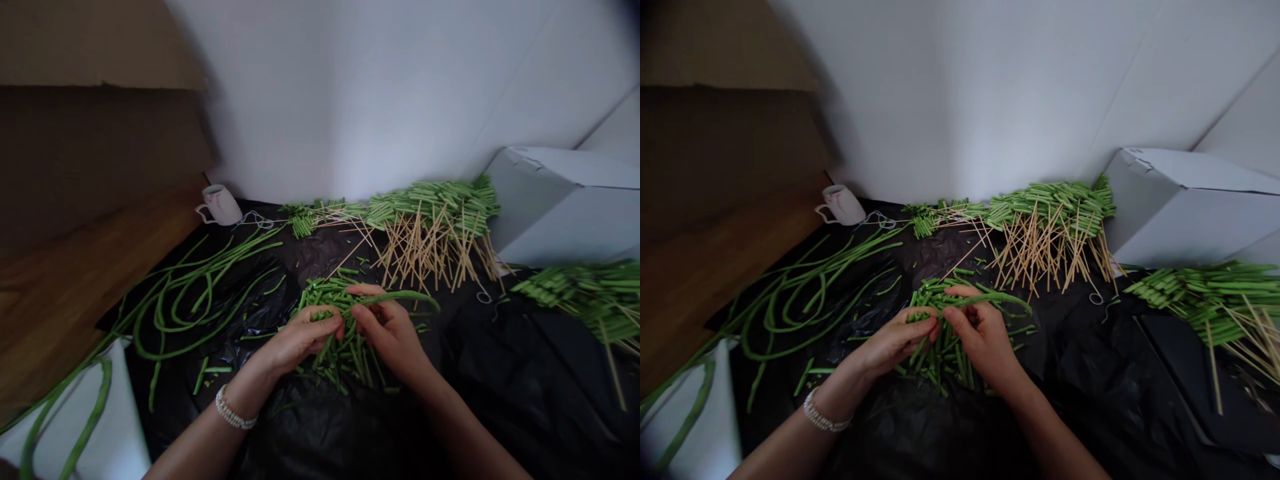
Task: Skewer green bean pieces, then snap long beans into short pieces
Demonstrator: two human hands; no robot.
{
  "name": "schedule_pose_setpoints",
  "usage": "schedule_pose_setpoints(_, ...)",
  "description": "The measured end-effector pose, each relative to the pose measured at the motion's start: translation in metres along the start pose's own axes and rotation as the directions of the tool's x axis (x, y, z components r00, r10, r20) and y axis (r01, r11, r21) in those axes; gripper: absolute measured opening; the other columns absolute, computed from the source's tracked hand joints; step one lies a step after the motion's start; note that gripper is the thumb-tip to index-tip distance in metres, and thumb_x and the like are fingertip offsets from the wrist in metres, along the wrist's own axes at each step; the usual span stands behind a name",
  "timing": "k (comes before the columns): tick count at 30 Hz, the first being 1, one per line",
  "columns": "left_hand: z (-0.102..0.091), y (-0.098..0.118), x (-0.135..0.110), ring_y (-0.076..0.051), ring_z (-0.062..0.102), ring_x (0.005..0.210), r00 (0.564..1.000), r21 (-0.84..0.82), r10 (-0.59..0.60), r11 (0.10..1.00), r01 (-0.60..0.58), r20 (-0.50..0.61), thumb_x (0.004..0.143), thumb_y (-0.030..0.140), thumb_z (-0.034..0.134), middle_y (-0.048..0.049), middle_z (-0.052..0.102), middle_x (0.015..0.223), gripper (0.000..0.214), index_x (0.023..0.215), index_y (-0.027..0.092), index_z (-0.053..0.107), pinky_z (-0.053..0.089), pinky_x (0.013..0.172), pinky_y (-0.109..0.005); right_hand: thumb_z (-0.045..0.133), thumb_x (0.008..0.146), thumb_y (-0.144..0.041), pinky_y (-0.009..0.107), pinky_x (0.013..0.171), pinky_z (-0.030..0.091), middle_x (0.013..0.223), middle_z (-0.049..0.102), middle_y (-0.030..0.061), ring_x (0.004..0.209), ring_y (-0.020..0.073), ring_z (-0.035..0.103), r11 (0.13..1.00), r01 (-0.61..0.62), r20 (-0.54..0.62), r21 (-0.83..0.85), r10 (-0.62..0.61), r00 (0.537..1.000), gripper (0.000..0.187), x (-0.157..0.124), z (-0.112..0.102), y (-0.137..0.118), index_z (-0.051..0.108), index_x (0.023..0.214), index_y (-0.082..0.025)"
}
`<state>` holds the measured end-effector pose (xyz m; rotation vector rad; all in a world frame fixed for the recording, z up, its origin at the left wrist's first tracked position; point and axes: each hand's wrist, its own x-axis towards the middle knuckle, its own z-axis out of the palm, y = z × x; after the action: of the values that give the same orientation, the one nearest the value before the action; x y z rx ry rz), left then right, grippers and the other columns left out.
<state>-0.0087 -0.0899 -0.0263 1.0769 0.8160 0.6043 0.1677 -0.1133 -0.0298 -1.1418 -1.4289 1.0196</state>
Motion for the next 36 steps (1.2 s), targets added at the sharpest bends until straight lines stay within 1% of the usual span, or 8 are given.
schedule_pose_setpoints(6, 0.003, -0.004, 0.002, -0.01, 0.05, 0.055, 0.992, 0.118, 0.099, 0.987, -0.108, 0.082, 0.088, 0.047, 0.057, -0.0008, 0.056, 0.067, 0.035, 0.076, 0.015, 0.059, 0.037, 0.053, -0.024, 0.057, 0.092, -0.025, 0.028, 0.072, 0.05, 0.083, 0.07, 0.0022, 0.078, 0.0167, 0.065, 0.914, 0.29, -0.07, -0.284, -0.322, 0.944, 0.011, -0.005, 0.0, 0.002, 0.066, 0.087, -0.022)
schedule_pose_setpoints(11, 0.002, -0.001, -0.001, -0.01, 0.045, 0.05, 0.99, 0.368, 0.131, 0.919, -0.141, 0.053, 0.095, 0.042, 0.047, 0.005, 0.049, 0.056, 0.03, 0.096, 0.016, 0.061, 0.035, 0.049, -0.022, 0.059, 0.092, -0.027, 0.026, 0.068, 0.049, 0.078, 0.07, 0.0006, 0.071, 0.0145, 0.065, 0.837, 0.354, -0.065, -0.417, -0.416, 0.907, 0.01, -0.009, 0.003, 0.003, 0.064, 0.087, -0.021)
schedule_pose_setpoints(17, 0.009, -0.003, -0.002, -0.015, 0.058, 0.078, 0.914, 0.788, 0.401, 0.545, -0.286, 0.054, 0.091, 0.02, 0.047, -0.0014, 0.064, 0.081, 0.015, 0.084, 0.017, 0.06, 0.043, 0.073, -0.027, 0.06, 0.089, -0.042, 0.024, 0.05, 0.033, 0.054, 0.051, -0.0045, 0.05, 0.0111, 0.048, 0.844, 0.158, 0.047, -0.513, -0.156, 0.987, 0.035, -0.005, 0.005, 0.006, 0.049, 0.062, -0.021)
schedule_pose_setpoints(22, 0.009, -0.014, -0.002, -0.018, 0.057, 0.068, 0.87, 0.94, 0.49, 0.264, -0.215, 0.061, 0.089, 0.024, 0.045, -0.0034, 0.061, 0.073, 0.015, 0.082, 0.016, 0.056, 0.041, 0.065, -0.03, 0.041, 0.098, -0.036, 0.026, 0.055, 0.03, 0.058, 0.053, -0.0016, 0.054, 0.0114, 0.048, 0.822, 0.21, 0.172, -0.53, -0.138, 0.975, 0.039, -0.007, 0.012, 0.008, 0.047, 0.062, -0.02)
schedule_pose_setpoints(24, 0.009, -0.016, -0.003, -0.018, 0.054, 0.062, 0.848, 0.952, 0.524, 0.213, -0.218, 0.077, 0.088, 0.027, 0.045, -0.0021, 0.058, 0.067, 0.016, 0.079, 0.017, 0.054, 0.038, 0.06, -0.029, 0.04, 0.097, -0.033, 0.026, 0.055, 0.029, 0.057, 0.05, -0.0023, 0.052, 0.0106, 0.045, 0.859, 0.225, 0.199, -0.461, -0.148, 0.969, 0.038, -0.009, 0.014, 0.007, 0.043, 0.061, -0.021)
schedule_pose_setpoints(26, 0.01, -0.015, -0.006, -0.016, 0.052, 0.06, 0.829, 0.928, 0.55, 0.252, -0.273, 0.095, 0.089, 0.027, 0.044, -0.0003, 0.054, 0.064, 0.018, 0.074, 0.018, 0.051, 0.036, 0.059, -0.028, 0.039, 0.097, -0.032, 0.025, 0.053, 0.029, 0.055, 0.045, -0.0036, 0.051, 0.0098, 0.043, 0.914, 0.219, 0.207, -0.342, -0.154, 0.966, 0.039, -0.01, 0.015, 0.005, 0.039, 0.06, -0.021)
schedule_pose_setpoints(29, 0.013, -0.011, -0.008, -0.012, 0.047, 0.057, 0.83, 0.842, 0.553, 0.411, -0.349, 0.074, 0.089, 0.023, 0.042, 0.0025, 0.047, 0.059, 0.025, 0.065, 0.018, 0.045, 0.034, 0.058, -0.026, 0.039, 0.097, -0.032, 0.024, 0.051, 0.028, 0.054, 0.04, -0.0046, 0.051, 0.0095, 0.039, 0.96, 0.183, 0.194, -0.211, -0.142, 0.971, 0.039, -0.011, 0.017, 0.002, 0.037, 0.06, -0.021)
schedule_pose_setpoints(36, 0.016, -0.007, -0.005, -0.01, 0.033, 0.053, 0.931, 0.394, 0.355, 0.87, -0.296, -0.085, 0.079, 0.026, 0.046, 0.0045, 0.035, 0.054, 0.023, 0.058, 0.019, 0.041, 0.028, 0.05, -0.023, 0.039, 0.097, -0.033, 0.025, 0.052, 0.028, 0.055, 0.038, -0.0049, 0.053, 0.0099, 0.038, 0.991, 0.102, 0.232, -0.09, -0.079, 0.969, 0.04, -0.014, 0.016, -0.005, 0.038, 0.06, -0.021)
